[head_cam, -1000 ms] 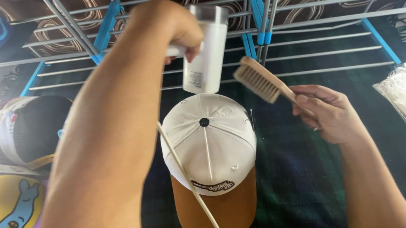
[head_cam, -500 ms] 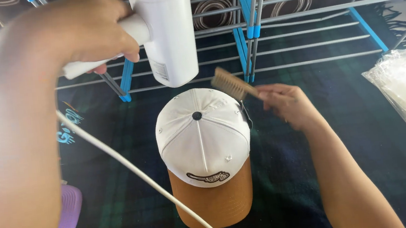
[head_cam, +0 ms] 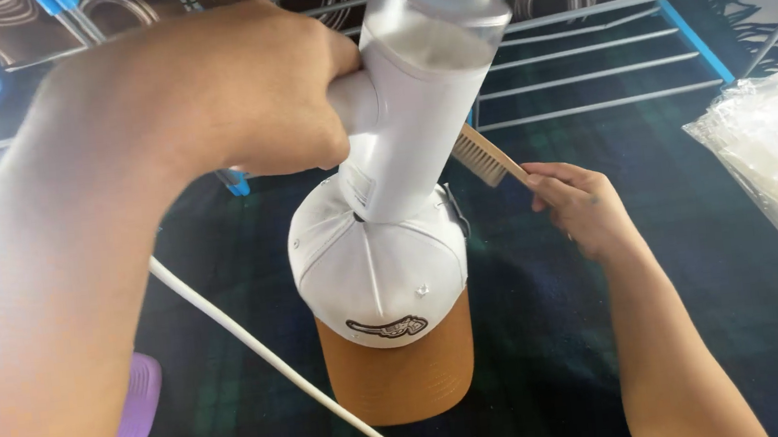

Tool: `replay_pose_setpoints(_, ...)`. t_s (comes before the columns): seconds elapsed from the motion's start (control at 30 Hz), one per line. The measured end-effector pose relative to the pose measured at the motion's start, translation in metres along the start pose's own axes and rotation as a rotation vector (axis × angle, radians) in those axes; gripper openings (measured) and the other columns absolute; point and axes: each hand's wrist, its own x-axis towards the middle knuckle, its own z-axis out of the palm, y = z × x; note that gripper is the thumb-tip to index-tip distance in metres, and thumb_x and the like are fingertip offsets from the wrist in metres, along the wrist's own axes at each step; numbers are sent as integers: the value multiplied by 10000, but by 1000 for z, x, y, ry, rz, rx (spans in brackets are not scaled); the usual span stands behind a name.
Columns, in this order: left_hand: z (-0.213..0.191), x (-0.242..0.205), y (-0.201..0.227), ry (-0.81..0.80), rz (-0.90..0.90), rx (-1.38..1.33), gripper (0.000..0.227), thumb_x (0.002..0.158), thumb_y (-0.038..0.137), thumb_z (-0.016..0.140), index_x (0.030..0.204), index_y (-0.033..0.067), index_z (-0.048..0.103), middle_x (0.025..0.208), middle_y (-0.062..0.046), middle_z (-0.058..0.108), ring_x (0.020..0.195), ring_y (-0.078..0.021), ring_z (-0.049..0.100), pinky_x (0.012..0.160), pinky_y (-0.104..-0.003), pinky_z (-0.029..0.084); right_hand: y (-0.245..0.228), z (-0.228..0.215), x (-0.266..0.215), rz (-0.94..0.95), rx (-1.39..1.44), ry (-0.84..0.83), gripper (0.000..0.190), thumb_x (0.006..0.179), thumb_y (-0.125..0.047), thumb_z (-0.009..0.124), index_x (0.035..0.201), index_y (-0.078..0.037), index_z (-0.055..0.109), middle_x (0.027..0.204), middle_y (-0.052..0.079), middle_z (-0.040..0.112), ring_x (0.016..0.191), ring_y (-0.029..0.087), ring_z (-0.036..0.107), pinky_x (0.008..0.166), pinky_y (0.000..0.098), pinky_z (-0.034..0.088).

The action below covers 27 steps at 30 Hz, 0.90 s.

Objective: Using a hair dryer and a brush to clean or restore a baseball cap

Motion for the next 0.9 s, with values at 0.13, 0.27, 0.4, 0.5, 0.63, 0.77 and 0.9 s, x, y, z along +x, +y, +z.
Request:
replay_pose_setpoints(0.13,-5,19,19,-14,65,35,467,794,90,495,1208,191,685,1013,-144,680,879,-362,658,689,-451,470,8,-22,-2,1,55,4,353,998,-220,591,1287,-100,755,758,76,563,528,146,298,483,271,238)
replay_pose_setpoints(0.27,-7,65,50,1,139,84,441,816,238,701,1212,46,684,1042,-203,747,904,-372,690,814,-481,527,3,-36,-11,34,-78,78,347,978,-271,609,1252,-149,782,794,44,613,590,153,365,560,293,291)
replay_pose_setpoints(0.4,-7,115,90,-48,230,273,596,801,278,724,1366,103,653,1359,-206,641,1154,-412,649,912,-528,518,3,-47,-18,91,-181,135,347,1004,-277,565,1260,-194,784,811,29,616,580,168,378,568,303,316)
replay_pose_setpoints(0.5,-4,118,109,-140,226,245,643,808,129,693,1437,62,575,1312,-180,677,1082,-367,691,890,-445,532,2,-57,-26,141,-218,152,373,997,-252,544,1287,-208,775,842,50,621,613,178,400,582,317,337)
replay_pose_setpoints(0.63,17,139,124,-156,212,202,707,849,164,767,1499,120,492,1400,-146,587,1217,-334,631,1005,-419,528,-5,-63,-39,203,-272,137,363,1022,-271,544,1302,-202,764,903,69,636,685,219,470,601,356,361)
replay_pose_setpoints(0.77,20,149,118,-167,261,212,634,851,185,677,1466,143,530,1453,-109,566,1214,-337,636,985,-441,515,-6,-58,-48,281,-242,112,407,1003,-292,530,1364,-246,713,913,66,621,622,209,423,547,335,292)
replay_pose_setpoints(0.9,11,149,91,116,280,84,491,771,236,753,1250,138,709,1241,-91,708,1076,-361,690,842,-497,568,5,-39,-43,163,-47,24,426,1032,-234,506,1421,-177,670,842,98,563,558,191,379,528,330,323)
